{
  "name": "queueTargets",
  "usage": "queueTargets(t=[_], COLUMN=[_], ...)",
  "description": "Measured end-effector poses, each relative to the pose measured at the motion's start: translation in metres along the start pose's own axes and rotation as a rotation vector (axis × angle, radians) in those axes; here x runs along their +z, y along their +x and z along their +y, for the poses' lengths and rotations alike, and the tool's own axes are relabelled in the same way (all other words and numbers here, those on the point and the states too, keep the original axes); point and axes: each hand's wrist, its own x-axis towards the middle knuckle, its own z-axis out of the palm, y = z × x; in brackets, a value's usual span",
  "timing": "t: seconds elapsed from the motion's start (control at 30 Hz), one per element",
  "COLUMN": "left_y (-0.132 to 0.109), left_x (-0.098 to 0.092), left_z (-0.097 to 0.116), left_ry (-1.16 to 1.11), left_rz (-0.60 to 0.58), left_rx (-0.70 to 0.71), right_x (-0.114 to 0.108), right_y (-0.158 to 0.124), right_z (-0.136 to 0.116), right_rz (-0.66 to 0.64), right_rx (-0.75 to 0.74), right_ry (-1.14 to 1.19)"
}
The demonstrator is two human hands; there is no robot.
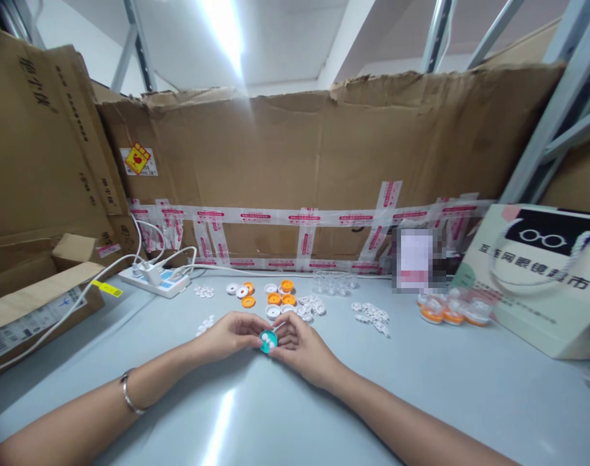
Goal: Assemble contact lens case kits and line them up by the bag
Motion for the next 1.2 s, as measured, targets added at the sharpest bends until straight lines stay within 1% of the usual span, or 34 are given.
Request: queueTargets(t=[0.1, 0.17, 0.27, 0.37, 0.43, 0.5, 0.67, 0.73, 0.83, 0.9, 1.0, 1.1, 1.2], left_y=[-0.001, -0.002, -0.002, -0.002, -0.001, -0.001, 0.001, 0.002, 0.006, 0.01, 0.018, 0.026, 0.032], left_x=[0.0, 0.001, 0.002, 0.002, 0.002, 0.002, 0.0, -0.004, -0.013, -0.019, -0.021, -0.016, -0.01], left_z=[0.004, 0.007, 0.011, 0.011, 0.01, 0.008, 0.002, 0.001, 0.003, 0.006, 0.007, 0.004, 0.001], left_ry=[0.077, 0.1, 0.029, -0.052, -0.07, -0.056, 0.034, 0.139, 0.448, 0.596, 0.695, 0.771, 0.806], left_rz=[0.031, 0.047, 0.087, 0.116, 0.119, 0.125, 0.129, 0.149, 0.241, 0.276, 0.247, 0.178, 0.145], left_rx=[-0.002, 0.007, 0.012, 0.012, 0.013, 0.024, 0.055, 0.065, 0.125, 0.17, 0.237, 0.302, 0.328], right_x=[-0.001, -0.003, -0.005, -0.006, -0.006, -0.007, -0.008, -0.01, -0.014, -0.018, -0.023, -0.025, -0.026], right_y=[0.0, 0.0, -0.001, -0.002, -0.002, -0.002, -0.002, -0.002, -0.001, 0.0, 0.0, 0.0, -0.001], right_z=[-0.005, -0.007, -0.008, -0.009, -0.01, -0.011, -0.013, -0.012, -0.01, -0.011, -0.014, -0.017, -0.018], right_rz=[-0.003, 0.004, -0.004, -0.055, -0.072, -0.062, -0.032, -0.011, 0.039, 0.078, 0.12, 0.137, 0.156], right_rx=[0.123, 0.172, 0.226, 0.273, 0.294, 0.313, 0.328, 0.326, 0.319, 0.323, 0.314, 0.269, 0.228], right_ry=[0.176, 0.267, 0.34, 0.401, 0.432, 0.447, 0.389, 0.362, 0.334, 0.325, 0.34, 0.366, 0.36])
